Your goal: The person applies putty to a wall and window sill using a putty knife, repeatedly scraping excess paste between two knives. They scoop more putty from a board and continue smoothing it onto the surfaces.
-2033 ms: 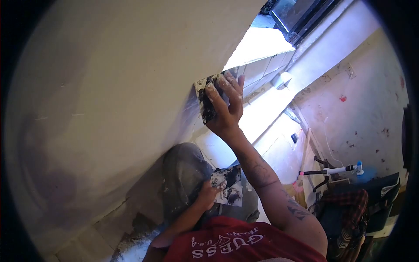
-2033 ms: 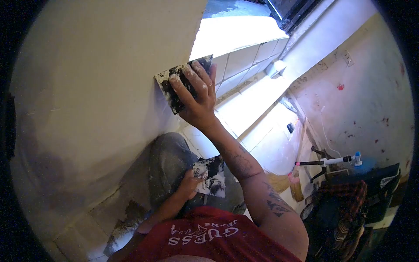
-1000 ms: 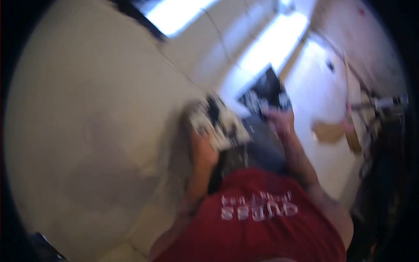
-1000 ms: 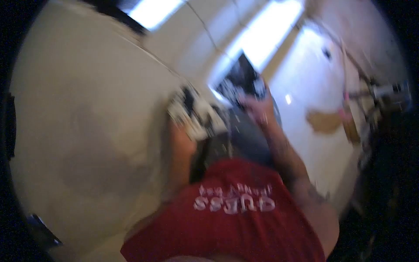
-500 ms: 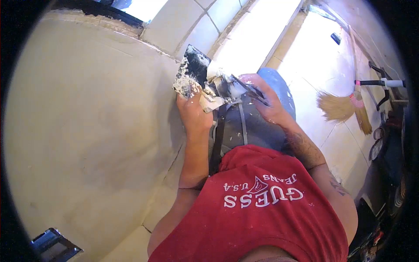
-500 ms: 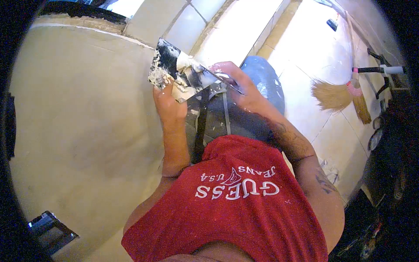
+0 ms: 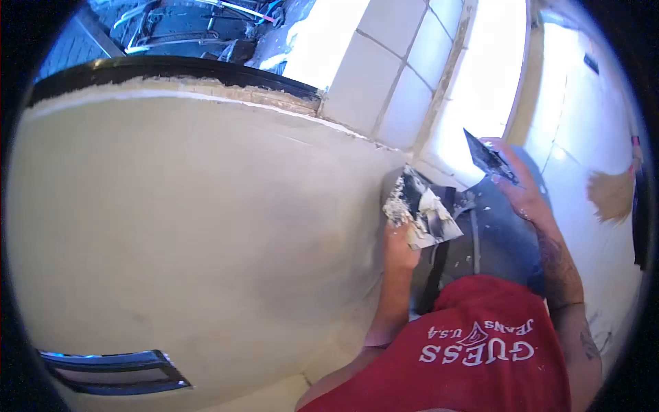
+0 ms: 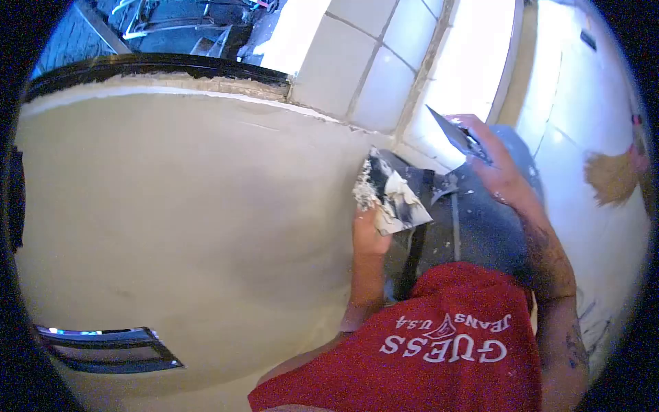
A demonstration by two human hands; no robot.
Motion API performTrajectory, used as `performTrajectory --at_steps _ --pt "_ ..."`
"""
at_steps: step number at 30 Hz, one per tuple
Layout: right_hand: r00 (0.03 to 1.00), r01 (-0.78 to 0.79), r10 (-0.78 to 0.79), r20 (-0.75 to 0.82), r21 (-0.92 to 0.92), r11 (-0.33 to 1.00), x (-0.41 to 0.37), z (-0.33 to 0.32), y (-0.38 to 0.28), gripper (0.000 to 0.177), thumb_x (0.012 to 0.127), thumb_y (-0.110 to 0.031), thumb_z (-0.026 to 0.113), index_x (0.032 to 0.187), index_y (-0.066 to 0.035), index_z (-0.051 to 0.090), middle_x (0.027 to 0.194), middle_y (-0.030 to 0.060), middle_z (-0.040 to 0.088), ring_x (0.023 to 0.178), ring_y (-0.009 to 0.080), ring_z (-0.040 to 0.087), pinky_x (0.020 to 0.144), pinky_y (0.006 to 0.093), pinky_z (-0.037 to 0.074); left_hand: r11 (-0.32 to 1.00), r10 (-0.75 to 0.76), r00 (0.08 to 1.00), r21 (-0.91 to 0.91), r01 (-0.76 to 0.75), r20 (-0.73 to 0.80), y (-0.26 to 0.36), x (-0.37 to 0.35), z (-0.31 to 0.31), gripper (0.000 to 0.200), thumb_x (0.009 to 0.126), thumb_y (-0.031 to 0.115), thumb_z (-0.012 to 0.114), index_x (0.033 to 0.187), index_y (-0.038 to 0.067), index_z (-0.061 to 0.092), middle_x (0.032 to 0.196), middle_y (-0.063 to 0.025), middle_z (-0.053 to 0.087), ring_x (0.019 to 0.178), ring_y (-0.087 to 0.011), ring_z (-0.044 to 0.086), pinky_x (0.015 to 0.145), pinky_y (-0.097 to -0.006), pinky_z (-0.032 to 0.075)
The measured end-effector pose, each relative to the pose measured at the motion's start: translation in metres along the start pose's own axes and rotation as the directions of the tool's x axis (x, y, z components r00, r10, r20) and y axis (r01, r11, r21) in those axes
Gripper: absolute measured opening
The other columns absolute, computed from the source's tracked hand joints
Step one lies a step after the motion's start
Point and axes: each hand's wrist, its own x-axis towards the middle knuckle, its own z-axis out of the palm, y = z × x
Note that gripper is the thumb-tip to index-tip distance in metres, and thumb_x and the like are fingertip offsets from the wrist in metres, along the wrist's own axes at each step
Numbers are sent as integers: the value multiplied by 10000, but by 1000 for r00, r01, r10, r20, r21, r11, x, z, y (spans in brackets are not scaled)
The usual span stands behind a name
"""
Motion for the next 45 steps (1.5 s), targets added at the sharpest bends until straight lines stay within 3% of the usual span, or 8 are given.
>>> performTrajectory --at_steps 7,11,13,15,17,24,33,45 --pt "986 -165 164 -27 -73 983 -18 -3 18 531 719 21 459 1240 -15 362 1265 128 405 1206 232 348 1029 325 206 986 -114 992 -131 107 -47 -10 1 2 284 810 -13 432 1089 32 461 989 -93 547 896 -220 575 776 -354 485" --pt "994 -97 101 39 -79 992 -19 -3 11 522 765 -26 491 1267 -22 346 1285 116 388 1219 220 334 1028 317 208 931 141 988 330 -156 70 -25 2 -14 283 808 -6 443 1085 43 464 987 -89 546 897 -223 571 768 -353 487" --pt "994 -103 105 27 -54 993 -21 -2 12 519 780 -93 515 1268 -24 353 1292 117 384 1225 221 328 1031 327 208 981 -111 994 -160 107 -17 -17 2 1 283 808 -5 446 1085 46 465 983 -89 544 899 -227 569 765 -354 487" --pt "993 -116 118 24 -63 991 -23 -1 13 528 790 -152 534 1272 -29 357 1302 117 378 1232 222 320 1034 338 206 876 220 975 442 -195 -6 -57 17 -63 288 806 4 458 1090 47 469 1009 -108 541 911 -239 564 774 -359 482" --pt "986 -163 165 -1 -145 976 -22 -1 10 545 794 -201 547 1278 -35 360 1316 115 369 1241 223 310 1039 352 201 999 -41 991 -22 39 -128 -39 8 -22 340 795 37 501 1133 32 461 1077 -146 526 941 -277 553 803 -367 467" --pt "996 92 -92 18 10 996 -21 -10 1 557 669 -24 464 1221 -12 394 1190 160 422 1126 274 398 988 379 287 977 14 997 213 -31 77 -36 34 2 334 806 73 513 1127 -6 462 1068 -155 529 946 -264 547 798 -361 466" --pt "953 165 -256 -165 -428 889 -57 -30 -47 488 651 73 501 1131 8 441 1073 178 446 1028 311 457 883 336 368 969 27 984 236 -69 177 -33 64 31 353 819 120 528 1119 -53 463 1056 -166 533 952 -248 539 792 -354 464" --pt "985 155 -170 28 -566 810 -40 3 -50 574 558 68 552 1111 -39 447 1099 164 445 1052 342 434 866 410 379 930 133 974 317 -187 185 -13 93 17 363 785 111 551 1098 -64 494 1010 -171 565 930 -263 542 825 -359 434"
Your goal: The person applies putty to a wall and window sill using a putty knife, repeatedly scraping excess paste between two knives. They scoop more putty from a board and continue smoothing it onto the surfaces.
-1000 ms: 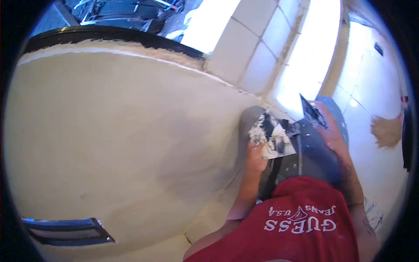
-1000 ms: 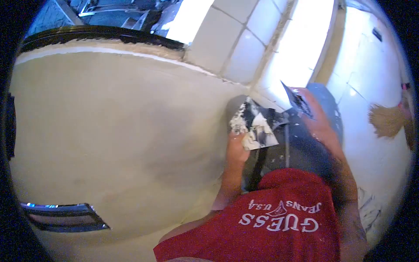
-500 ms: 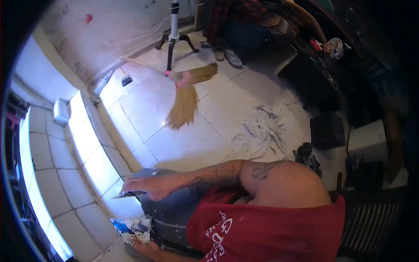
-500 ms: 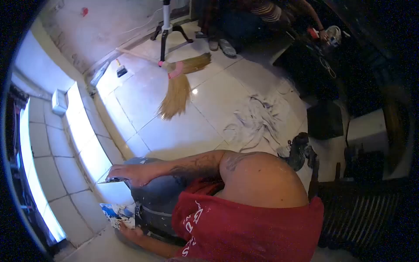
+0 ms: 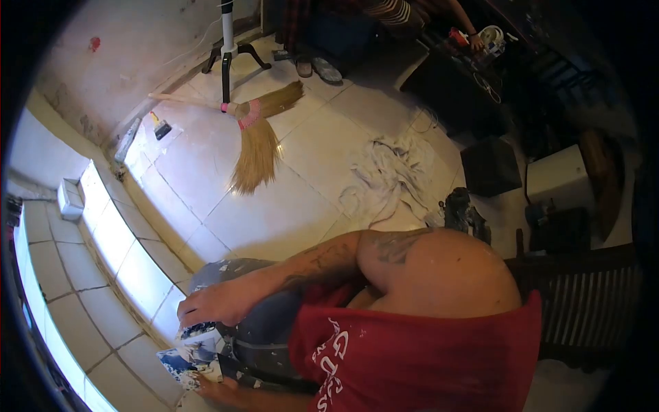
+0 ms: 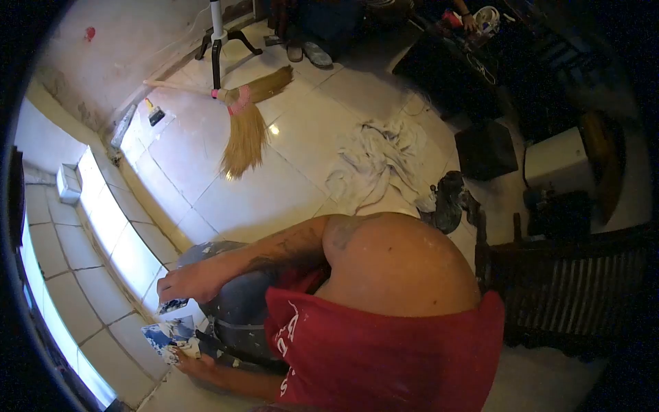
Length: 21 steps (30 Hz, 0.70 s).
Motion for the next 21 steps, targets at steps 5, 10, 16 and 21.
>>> performTrajectory --at_steps 5,10,16,21 --pt "993 90 -86 80 -48 995 5 9 -5 576 538 4 620 1087 -36 451 1088 162 450 1030 337 444 867 421 366 999 26 999 28 -25 -36 -3 -5 -2 363 779 108 552 1095 -63 497 1008 -170 565 932 -264 540 826 -360 432" --pt "990 95 -85 117 -82 992 -1 11 -9 562 536 -21 644 1064 -36 453 1065 156 452 999 333 452 851 416 371 998 35 998 50 -32 -54 -1 -12 -6 363 774 105 553 1092 -61 501 1005 -170 566 933 -266 538 828 -361 430" --pt "990 72 -61 128 -84 994 -5 6 -14 563 526 -15 658 1050 -31 452 1040 162 437 965 336 457 831 412 380 997 42 998 63 -39 -45 -1 -13 -4 363 767 102 555 1089 -59 505 1001 -170 567 935 -268 536 830 -363 427" --pt "992 40 -31 119 -81 996 -7 5 -17 600 512 -12 663 1071 -31 447 1044 173 428 974 347 456 838 416 384 997 42 998 65 -40 -37 1 -16 -6 363 761 99 556 1086 -57 508 999 -170 567 937 -270 534 831 -364 424"
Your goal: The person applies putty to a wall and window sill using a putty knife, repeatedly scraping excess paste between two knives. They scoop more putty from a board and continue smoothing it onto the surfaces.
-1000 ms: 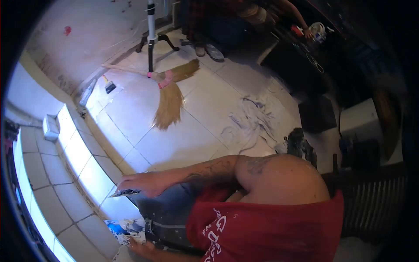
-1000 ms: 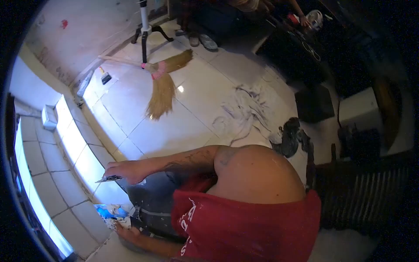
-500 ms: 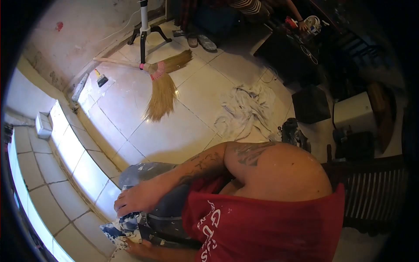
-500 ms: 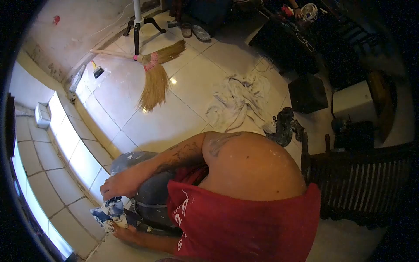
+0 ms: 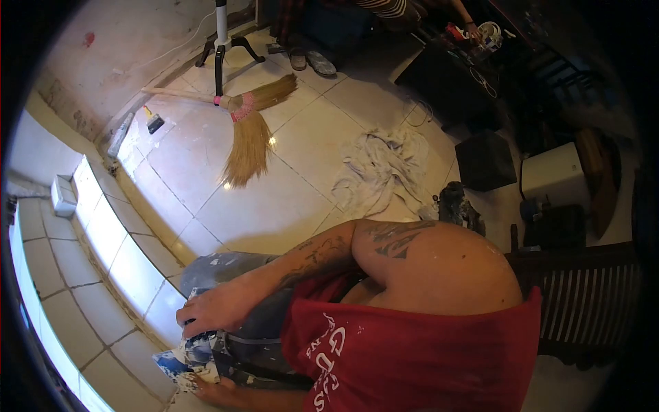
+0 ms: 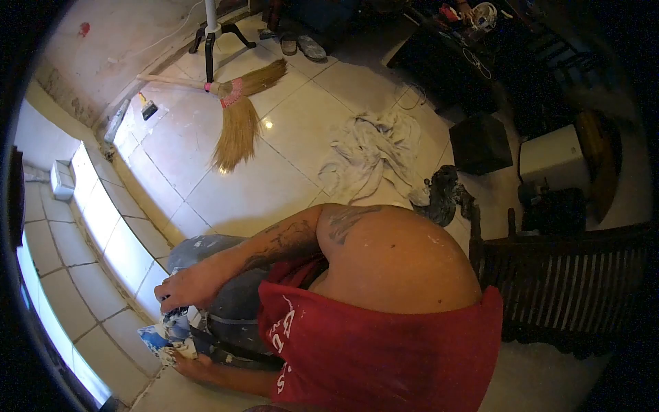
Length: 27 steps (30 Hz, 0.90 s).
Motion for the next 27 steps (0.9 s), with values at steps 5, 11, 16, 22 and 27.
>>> performTrajectory --at_steps 5,11,16,22,27 --pt "1000 8 -8 -15 -18 1000 0 4 3 641 503 -23 672 1101 -41 445 1050 171 425 975 347 462 852 414 380 1000 8 1000 -4 -8 3 1 -2 1 363 756 96 557 1083 -55 512 996 -169 568 939 -271 532 833 -365 422" --pt "1000 -5 4 -26 -38 999 2 -2 3 645 511 -27 666 1117 -43 445 1049 167 428 969 340 471 851 412 378 1000 15 1000 -6 -15 8 1 -1 2 364 749 93 559 1080 -53 516 993 -169 569 941 -273 530 835 -367 419" --pt "999 22 -24 -49 -48 999 4 1 7 636 519 -19 658 1119 -45 447 1041 167 435 967 336 474 848 416 378 1000 13 1000 -3 -13 16 0 -2 5 364 743 90 560 1077 -51 519 990 -169 569 942 -275 528 837 -368 416" --pt "999 -4 1 -36 -67 998 4 -5 1 589 529 -29 670 1078 -46 457 1029 168 445 975 338 471 842 425 377 1000 10 1000 4 -10 12 1 -3 3 365 737 87 562 1073 -49 524 987 -169 570 944 -277 526 839 -370 413" --pt "1000 13 -13 -7 -69 998 8 0 2 591 537 -36 673 1087 -50 456 1034 167 444 980 335 470 850 426 372 1000 11 1000 3 -11 9 1 -2 2 366 731 84 563 1071 -47 527 984 -168 571 946 -279 525 840 -371 411"
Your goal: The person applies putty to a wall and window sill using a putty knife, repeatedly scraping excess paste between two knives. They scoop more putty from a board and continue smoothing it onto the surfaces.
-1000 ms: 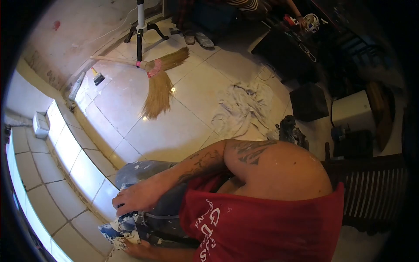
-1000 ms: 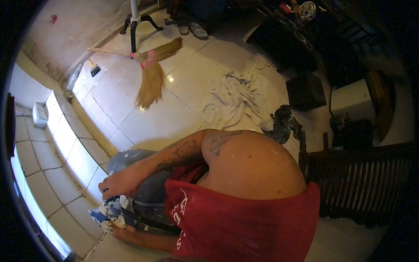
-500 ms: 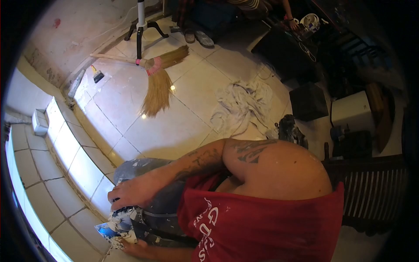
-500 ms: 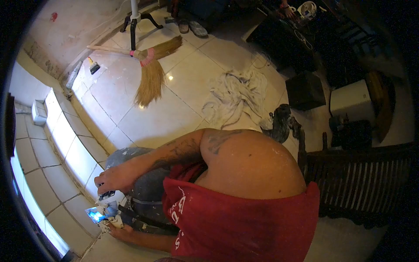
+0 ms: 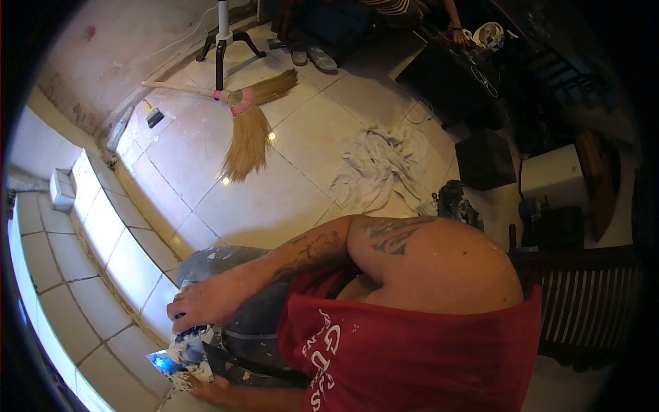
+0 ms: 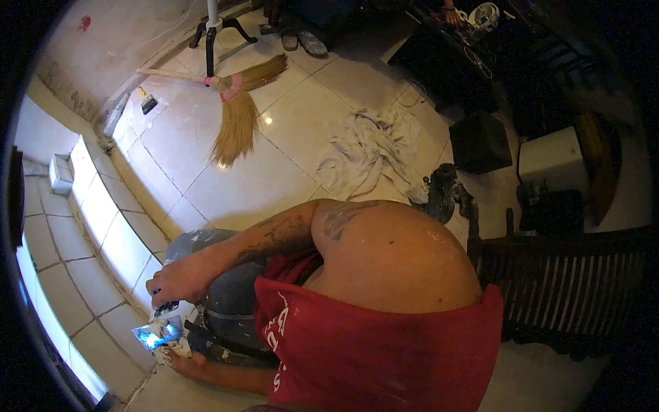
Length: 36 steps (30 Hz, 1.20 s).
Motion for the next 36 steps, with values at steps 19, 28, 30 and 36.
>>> performTrajectory --at_steps 19,28,30,36 --pt "998 -63 63 2 -45 997 -7 -4 -1 617 542 -35 672 1119 -55 453 1041 159 446 987 325 467 871 411 368 1000 13 1000 5 -13 -4 -3 -4 7 369 709 73 568 1060 -40 540 973 -168 573 952 -285 518 846 -376 402" --pt "999 -47 48 11 -51 998 -7 -1 2 578 547 -34 664 1089 -50 461 1040 159 452 1001 318 465 867 406 371 1000 13 1000 20 -13 -12 -3 -4 8 371 699 68 570 1055 -36 547 968 -167 574 955 -288 515 849 -378 397" --pt "999 -43 43 -4 -47 998 -7 -2 0 571 551 -35 661 1086 -50 463 1038 158 452 1001 317 465 863 407 372 1000 12 1000 21 -12 -13 -2 -4 8 372 697 66 571 1054 -36 548 967 -167 574 956 -289 514 850 -379 396" --pt "999 -37 37 -7 -41 998 -4 1 -1 548 563 -51 659 1076 -51 465 1040 157 451 1001 317 463 852 409 372 1000 11 1000 12 -11 5 4 -8 8 373 690 63 573 1050 -33 552 964 -167 575 958 -291 512 852 -380 393"
